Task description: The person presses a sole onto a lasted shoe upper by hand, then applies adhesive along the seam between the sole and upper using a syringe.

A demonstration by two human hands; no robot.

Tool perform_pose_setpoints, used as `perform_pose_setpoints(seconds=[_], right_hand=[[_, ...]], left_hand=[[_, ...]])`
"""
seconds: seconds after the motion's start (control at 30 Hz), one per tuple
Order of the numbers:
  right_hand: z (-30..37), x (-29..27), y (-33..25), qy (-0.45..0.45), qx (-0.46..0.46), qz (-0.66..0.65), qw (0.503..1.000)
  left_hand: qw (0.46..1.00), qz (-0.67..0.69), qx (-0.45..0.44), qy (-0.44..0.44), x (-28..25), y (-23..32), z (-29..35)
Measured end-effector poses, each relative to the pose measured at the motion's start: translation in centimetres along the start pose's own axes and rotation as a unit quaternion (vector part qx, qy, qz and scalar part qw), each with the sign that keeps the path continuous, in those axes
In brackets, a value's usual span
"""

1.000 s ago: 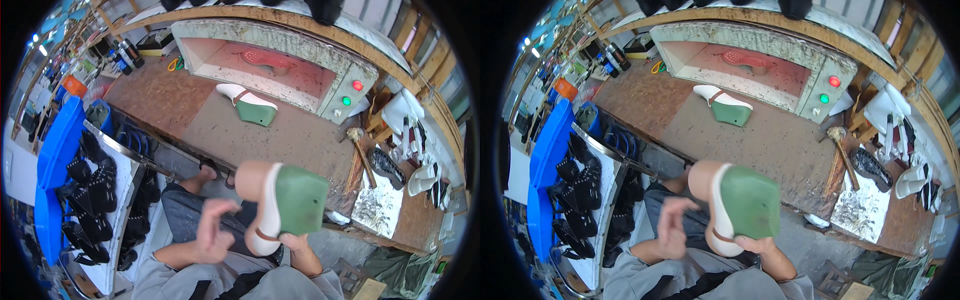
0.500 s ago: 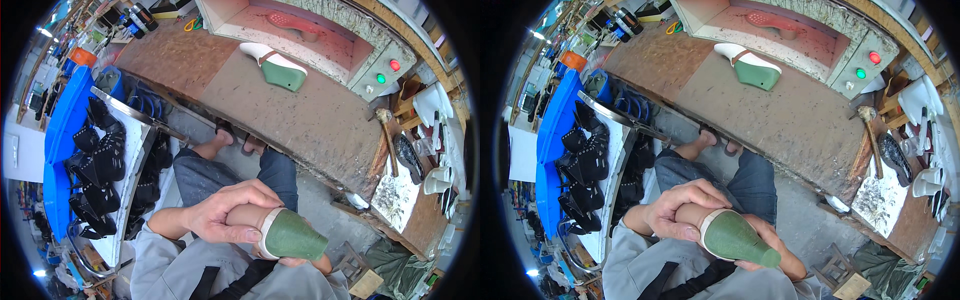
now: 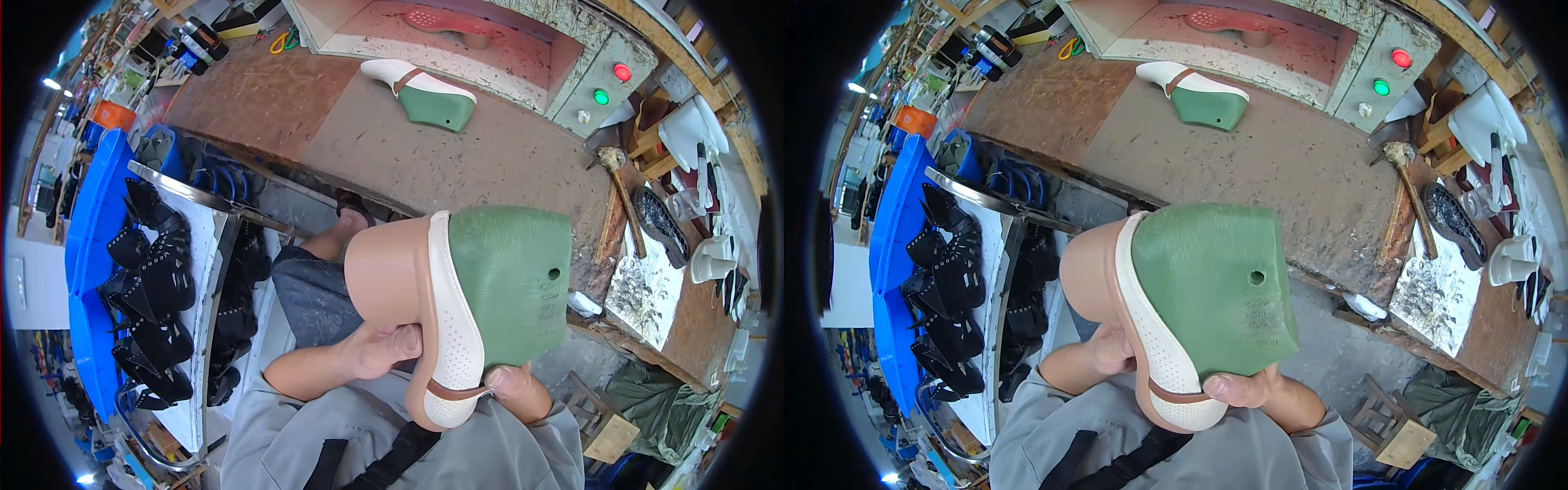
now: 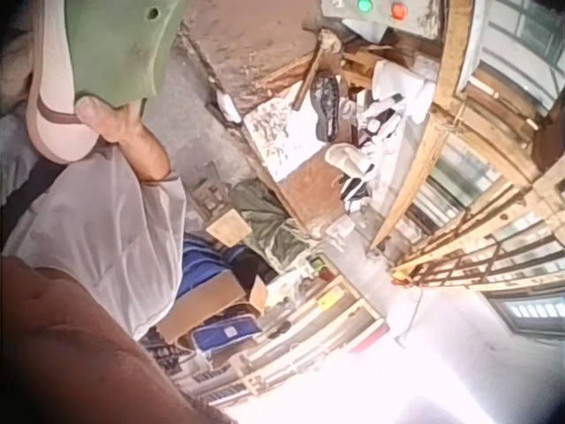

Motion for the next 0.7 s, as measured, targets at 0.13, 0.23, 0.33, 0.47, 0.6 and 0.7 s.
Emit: perform_pose_setpoints(seconds=[0.13, 0.23, 0.33, 0.47, 0.6, 0.7], right_hand=[[-1.5, 0.6, -1.9, 0.015, -0.003, -0.065, 0.998], [-1.8, 0.5, -2.0, 0.014, 0.002, -0.068, 0.998], [-1.7, 0.8, -1.3, 0.030, -0.022, -0.029, 0.999], [-2.9, 0.9, -2.3, 0.041, -0.090, 0.015, 0.995], [-4.2, 0.5, -3.1, 0.042, -0.052, -0.058, 0.996], [-3.3, 0.4, -3.0, 0.024, 0.002, -0.069, 0.997]], left_hand=[[0.995, 0.066, -0.058, -0.048, -1.5, -1.0, 0.5], [0.995, 0.063, -0.069, -0.033, -1.3, -0.4, 0.1], [0.995, 0.035, -0.096, -0.011, 0.2, 1.8, 0.3], [0.998, -0.007, -0.064, 0.019, 1.4, 1.9, -0.2], [0.995, -0.002, -0.094, -0.024, 0.8, 1.3, -1.0], [0.996, 0.000, -0.078, -0.029, 1.4, 1.4, -0.6]])
Point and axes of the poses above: each hand's wrist, its own z-axis away from the middle knuckle, its own x-axis out of the palm, y = z × x, the point moved 1 cm from there along -z, towards the middle knuckle, and after that the axes turned 15 degrees about z, right-handed, at the moved point
